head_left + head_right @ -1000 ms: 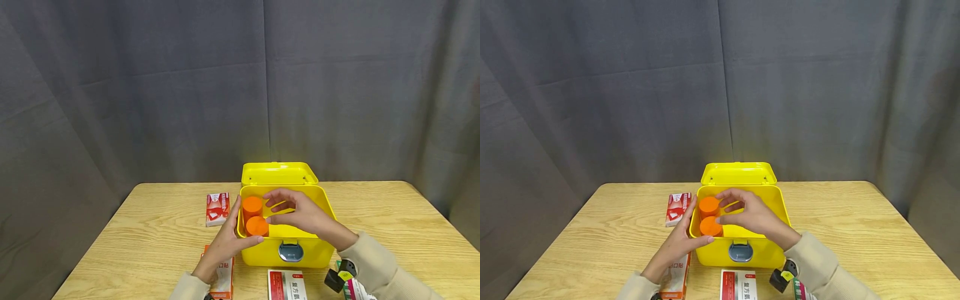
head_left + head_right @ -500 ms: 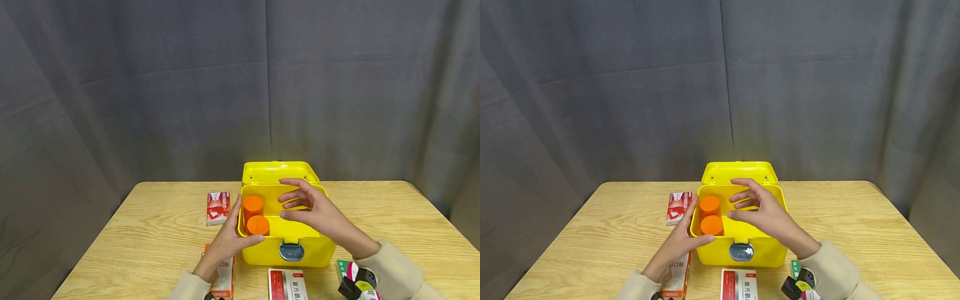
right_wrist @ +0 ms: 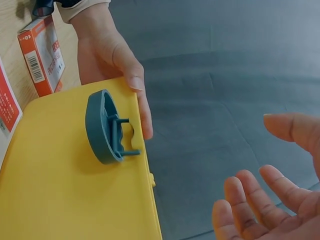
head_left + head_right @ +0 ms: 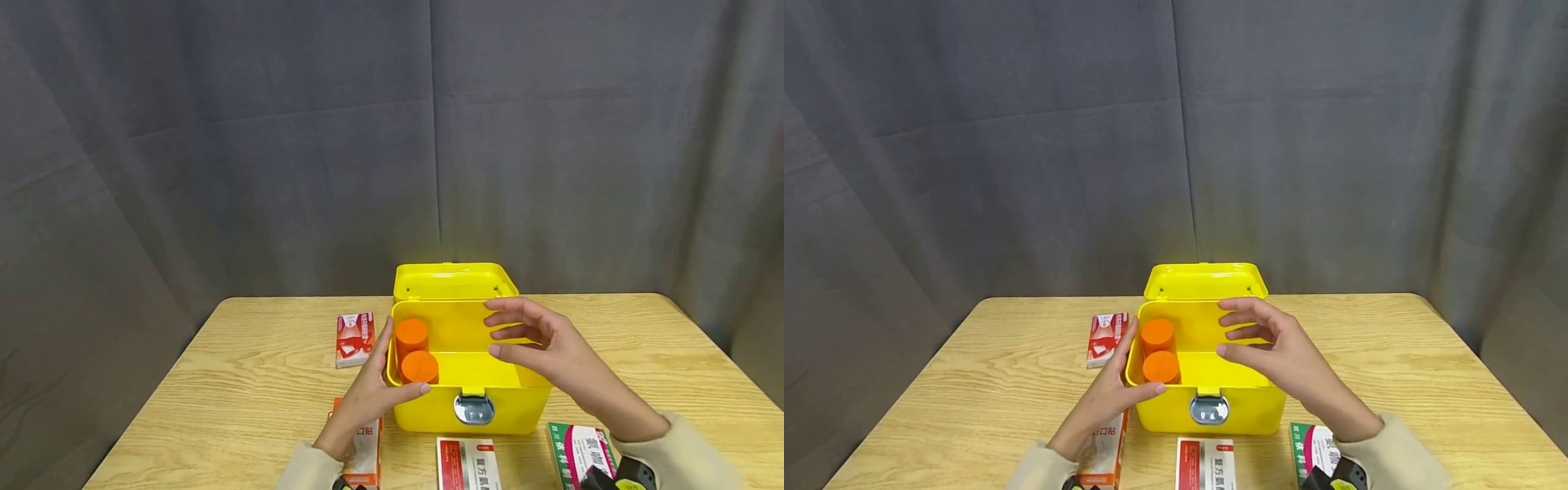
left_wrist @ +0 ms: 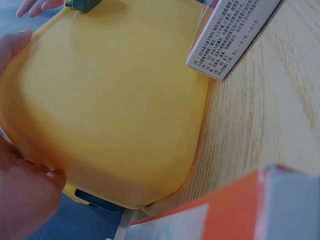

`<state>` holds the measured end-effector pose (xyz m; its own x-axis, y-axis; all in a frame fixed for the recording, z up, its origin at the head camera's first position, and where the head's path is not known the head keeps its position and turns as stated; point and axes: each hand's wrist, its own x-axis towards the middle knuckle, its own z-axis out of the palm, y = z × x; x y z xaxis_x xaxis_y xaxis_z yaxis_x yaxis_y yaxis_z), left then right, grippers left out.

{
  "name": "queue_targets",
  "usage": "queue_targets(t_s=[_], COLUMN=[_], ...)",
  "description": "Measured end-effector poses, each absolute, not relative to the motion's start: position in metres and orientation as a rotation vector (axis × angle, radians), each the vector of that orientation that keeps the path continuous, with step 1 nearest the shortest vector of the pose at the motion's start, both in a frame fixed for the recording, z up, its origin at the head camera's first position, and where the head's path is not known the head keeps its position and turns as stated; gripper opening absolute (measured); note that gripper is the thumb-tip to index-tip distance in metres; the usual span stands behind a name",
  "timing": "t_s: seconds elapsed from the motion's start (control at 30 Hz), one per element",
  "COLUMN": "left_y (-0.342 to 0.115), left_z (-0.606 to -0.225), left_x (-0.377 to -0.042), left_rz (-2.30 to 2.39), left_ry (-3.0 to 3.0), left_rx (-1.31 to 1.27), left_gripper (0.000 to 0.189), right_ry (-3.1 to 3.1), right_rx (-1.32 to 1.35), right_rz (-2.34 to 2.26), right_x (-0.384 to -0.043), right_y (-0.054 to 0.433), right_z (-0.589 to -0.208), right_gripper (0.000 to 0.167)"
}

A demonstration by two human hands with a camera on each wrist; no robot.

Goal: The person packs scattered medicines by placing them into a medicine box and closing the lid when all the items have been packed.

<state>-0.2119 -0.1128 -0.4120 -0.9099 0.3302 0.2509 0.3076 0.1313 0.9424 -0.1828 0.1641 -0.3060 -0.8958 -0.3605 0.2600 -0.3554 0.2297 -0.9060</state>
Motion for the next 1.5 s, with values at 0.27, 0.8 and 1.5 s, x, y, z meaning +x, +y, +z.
queue_targets(t_s=[0.27,0.8,1.5], left_y=[-0.113,-0.113,-0.112], left_z=[-0.410,-0.412,-0.411], left_x=[-0.211,-0.211,-0.211], left_rz=[1.939,1.947,1.948], left_ry=[2.365,2.359,2.348], left_rx=[0.623,0.601,0.599], left_gripper=[0.109,0.107,0.107], right_ry=[2.481,2.547,2.584], right_rx=[-0.698,-0.605,-0.391], right_rz=[-1.839,-1.867,-1.832], right_x=[-0.172,-0.156,-0.141], right_y=[0.180,0.212,0.250], right_z=[-0.305,-0.317,-0.350], right_gripper=[0.047,0.046,0.047])
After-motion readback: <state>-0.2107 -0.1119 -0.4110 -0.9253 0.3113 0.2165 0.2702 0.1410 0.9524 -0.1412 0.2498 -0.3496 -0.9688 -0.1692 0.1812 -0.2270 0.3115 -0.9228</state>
